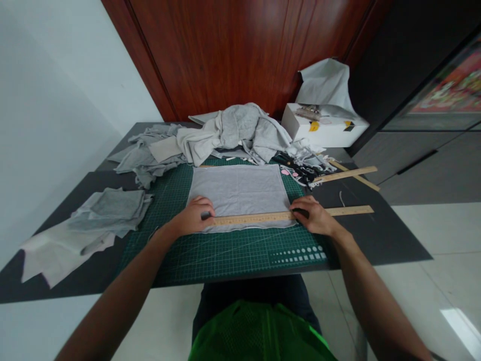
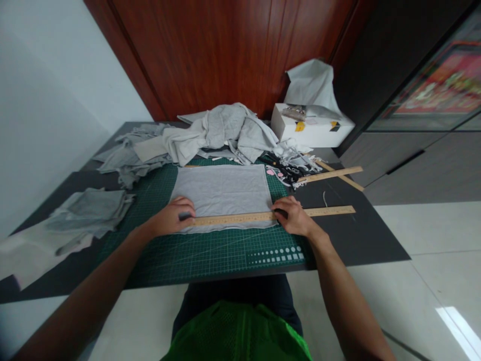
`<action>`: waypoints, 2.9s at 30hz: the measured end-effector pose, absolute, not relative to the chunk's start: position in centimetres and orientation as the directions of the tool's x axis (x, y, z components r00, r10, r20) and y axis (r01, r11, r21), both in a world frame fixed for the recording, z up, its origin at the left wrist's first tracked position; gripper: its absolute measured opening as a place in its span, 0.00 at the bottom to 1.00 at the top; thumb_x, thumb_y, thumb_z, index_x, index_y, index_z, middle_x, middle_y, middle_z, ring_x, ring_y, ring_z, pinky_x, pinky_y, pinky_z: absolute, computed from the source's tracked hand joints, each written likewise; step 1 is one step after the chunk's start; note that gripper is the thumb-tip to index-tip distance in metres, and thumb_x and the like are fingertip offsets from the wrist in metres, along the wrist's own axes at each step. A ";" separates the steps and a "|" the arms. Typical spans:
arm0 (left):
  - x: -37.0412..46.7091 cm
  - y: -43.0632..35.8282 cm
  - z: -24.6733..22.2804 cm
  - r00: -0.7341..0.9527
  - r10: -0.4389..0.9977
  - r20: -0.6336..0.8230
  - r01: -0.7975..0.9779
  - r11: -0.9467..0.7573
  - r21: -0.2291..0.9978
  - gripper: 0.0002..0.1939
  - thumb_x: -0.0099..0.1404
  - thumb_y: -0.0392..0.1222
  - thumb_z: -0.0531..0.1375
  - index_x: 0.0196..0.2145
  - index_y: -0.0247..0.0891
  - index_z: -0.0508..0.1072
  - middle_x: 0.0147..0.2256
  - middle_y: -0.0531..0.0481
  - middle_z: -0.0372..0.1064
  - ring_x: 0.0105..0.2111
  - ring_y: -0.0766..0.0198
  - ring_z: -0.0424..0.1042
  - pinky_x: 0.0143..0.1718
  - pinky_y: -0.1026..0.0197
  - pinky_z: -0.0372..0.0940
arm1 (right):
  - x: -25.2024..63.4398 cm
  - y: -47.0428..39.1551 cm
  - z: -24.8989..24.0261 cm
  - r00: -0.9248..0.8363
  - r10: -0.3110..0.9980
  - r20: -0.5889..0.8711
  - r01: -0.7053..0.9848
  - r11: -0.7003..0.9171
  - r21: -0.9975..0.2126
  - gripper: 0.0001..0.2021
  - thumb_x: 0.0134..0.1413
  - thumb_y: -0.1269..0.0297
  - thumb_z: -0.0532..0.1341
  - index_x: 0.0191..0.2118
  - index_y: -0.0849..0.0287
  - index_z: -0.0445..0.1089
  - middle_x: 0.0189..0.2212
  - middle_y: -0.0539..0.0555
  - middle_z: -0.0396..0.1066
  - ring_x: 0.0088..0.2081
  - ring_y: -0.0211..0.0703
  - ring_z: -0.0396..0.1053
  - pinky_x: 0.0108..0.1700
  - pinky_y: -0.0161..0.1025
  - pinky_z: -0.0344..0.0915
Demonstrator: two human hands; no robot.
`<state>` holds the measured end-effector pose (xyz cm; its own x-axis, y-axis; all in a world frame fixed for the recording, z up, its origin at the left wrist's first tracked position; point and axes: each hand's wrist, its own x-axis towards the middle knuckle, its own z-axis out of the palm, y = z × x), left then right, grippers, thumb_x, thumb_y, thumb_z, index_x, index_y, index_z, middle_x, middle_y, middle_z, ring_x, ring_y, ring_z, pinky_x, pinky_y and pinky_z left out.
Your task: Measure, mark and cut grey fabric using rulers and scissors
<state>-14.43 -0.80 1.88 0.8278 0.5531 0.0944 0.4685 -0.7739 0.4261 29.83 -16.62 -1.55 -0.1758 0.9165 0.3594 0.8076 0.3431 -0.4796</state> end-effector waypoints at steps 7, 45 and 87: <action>-14.6 -0.6 1.9 0.842 0.534 0.073 0.453 -0.775 0.442 0.08 0.65 0.44 0.63 0.31 0.40 0.79 0.42 0.47 0.75 0.46 0.57 0.71 0.55 0.53 0.63 | 30.0 -18.3 -1.4 -0.179 0.935 0.307 0.832 0.310 -0.460 0.12 0.62 0.66 0.64 0.49 0.52 0.81 0.49 0.60 0.79 0.51 0.58 0.73 0.56 0.58 0.69; -14.8 -0.5 2.1 0.846 0.533 0.007 0.471 -0.754 0.457 0.07 0.64 0.44 0.64 0.30 0.41 0.80 0.44 0.48 0.73 0.48 0.55 0.69 0.56 0.52 0.61 | 29.7 -19.6 -1.1 -0.170 0.955 0.244 0.840 0.270 -0.472 0.12 0.66 0.66 0.62 0.50 0.50 0.80 0.49 0.60 0.78 0.52 0.57 0.72 0.57 0.60 0.68; -6.8 14.5 3.5 0.532 0.847 0.008 0.843 -0.529 -0.092 0.19 0.66 0.33 0.56 0.47 0.38 0.84 0.48 0.33 0.77 0.51 0.44 0.74 0.50 0.48 0.67 | 25.1 -7.8 -0.9 -0.257 0.914 0.314 0.870 0.360 -0.336 0.19 0.62 0.73 0.59 0.55 0.57 0.79 0.55 0.62 0.78 0.55 0.60 0.71 0.61 0.58 0.68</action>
